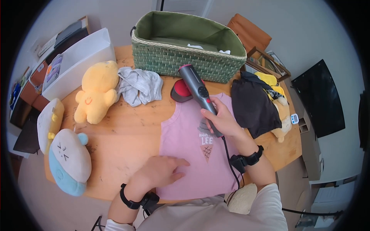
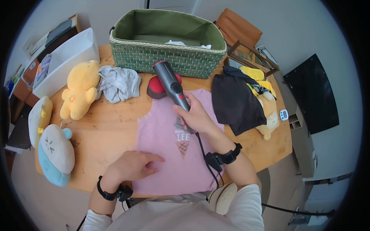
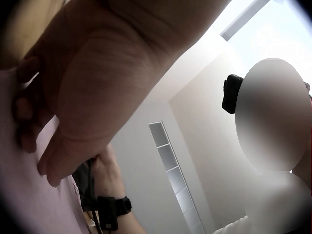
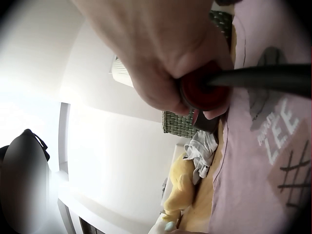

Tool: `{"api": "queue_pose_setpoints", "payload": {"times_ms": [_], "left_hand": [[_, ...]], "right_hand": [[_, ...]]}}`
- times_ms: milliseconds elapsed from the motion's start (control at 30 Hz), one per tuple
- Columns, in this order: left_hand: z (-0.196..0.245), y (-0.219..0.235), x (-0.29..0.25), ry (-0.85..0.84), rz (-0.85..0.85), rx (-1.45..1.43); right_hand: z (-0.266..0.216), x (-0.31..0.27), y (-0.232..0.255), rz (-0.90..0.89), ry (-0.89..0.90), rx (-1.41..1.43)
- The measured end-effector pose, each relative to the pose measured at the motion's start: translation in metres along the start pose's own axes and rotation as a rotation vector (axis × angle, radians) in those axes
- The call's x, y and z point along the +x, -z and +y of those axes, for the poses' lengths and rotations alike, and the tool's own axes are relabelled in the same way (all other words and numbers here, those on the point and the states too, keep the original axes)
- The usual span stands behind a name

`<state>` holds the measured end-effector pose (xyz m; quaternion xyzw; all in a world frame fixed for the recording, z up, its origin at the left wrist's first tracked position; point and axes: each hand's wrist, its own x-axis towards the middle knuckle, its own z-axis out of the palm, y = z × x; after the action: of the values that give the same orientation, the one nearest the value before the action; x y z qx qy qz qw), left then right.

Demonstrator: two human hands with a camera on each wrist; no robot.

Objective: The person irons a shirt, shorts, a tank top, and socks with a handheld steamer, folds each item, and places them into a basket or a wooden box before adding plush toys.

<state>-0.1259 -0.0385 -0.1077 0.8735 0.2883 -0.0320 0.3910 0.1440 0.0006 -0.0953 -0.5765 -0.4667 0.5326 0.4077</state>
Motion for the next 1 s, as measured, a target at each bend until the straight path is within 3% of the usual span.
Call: {"api": "queue_pose_setpoints", "payload": {"times_ms": [200,300,333,467,533,600,633,700,767,867,933,1000], "left_hand": [[0.006,0.002,0.000,0.050,0.013,-0.022],[0.009,0.004,0.004,0.125,-0.016,-0.035],[0.011,0.004,0.003,0.161,-0.005,-0.037],[0.022,0.020,-0.001,0.230,-0.061,-0.002],[0.028,0.026,-0.005,0.257,0.035,0.188],[0.010,0.029,0.005,0.219,0.154,0.191],[0.005,0.032,0.011,0.176,0.258,0.201],[0.000,0.038,0.024,0.233,0.288,0.167],[-0.024,0.032,0.036,0.095,0.380,0.230],[-0.033,0.030,0.043,0.133,0.370,0.124],[-0.030,0.031,0.042,0.162,0.339,0.080],[-0.032,0.030,0.041,0.190,0.329,0.040]], "right_hand": [[-0.010,-0.078,0.032,0.040,-0.009,-0.094],[0.001,-0.097,0.035,0.030,-0.025,-0.172],[0.017,-0.098,0.037,0.021,0.054,-0.172],[0.018,-0.100,0.035,-0.059,-0.019,-0.150],[0.032,-0.103,0.031,-0.047,-0.048,-0.124],[0.021,-0.104,0.031,-0.092,-0.114,-0.199],[0.022,-0.105,0.030,-0.101,-0.109,-0.211],[0.028,-0.108,0.029,-0.119,0.011,-0.195],[0.029,-0.115,0.030,-0.122,0.007,-0.204],[0.032,-0.137,0.030,-0.142,-0.053,-0.211],[0.042,-0.152,0.033,-0.157,0.082,-0.290],[0.047,-0.169,0.036,-0.182,0.064,-0.311]]}}
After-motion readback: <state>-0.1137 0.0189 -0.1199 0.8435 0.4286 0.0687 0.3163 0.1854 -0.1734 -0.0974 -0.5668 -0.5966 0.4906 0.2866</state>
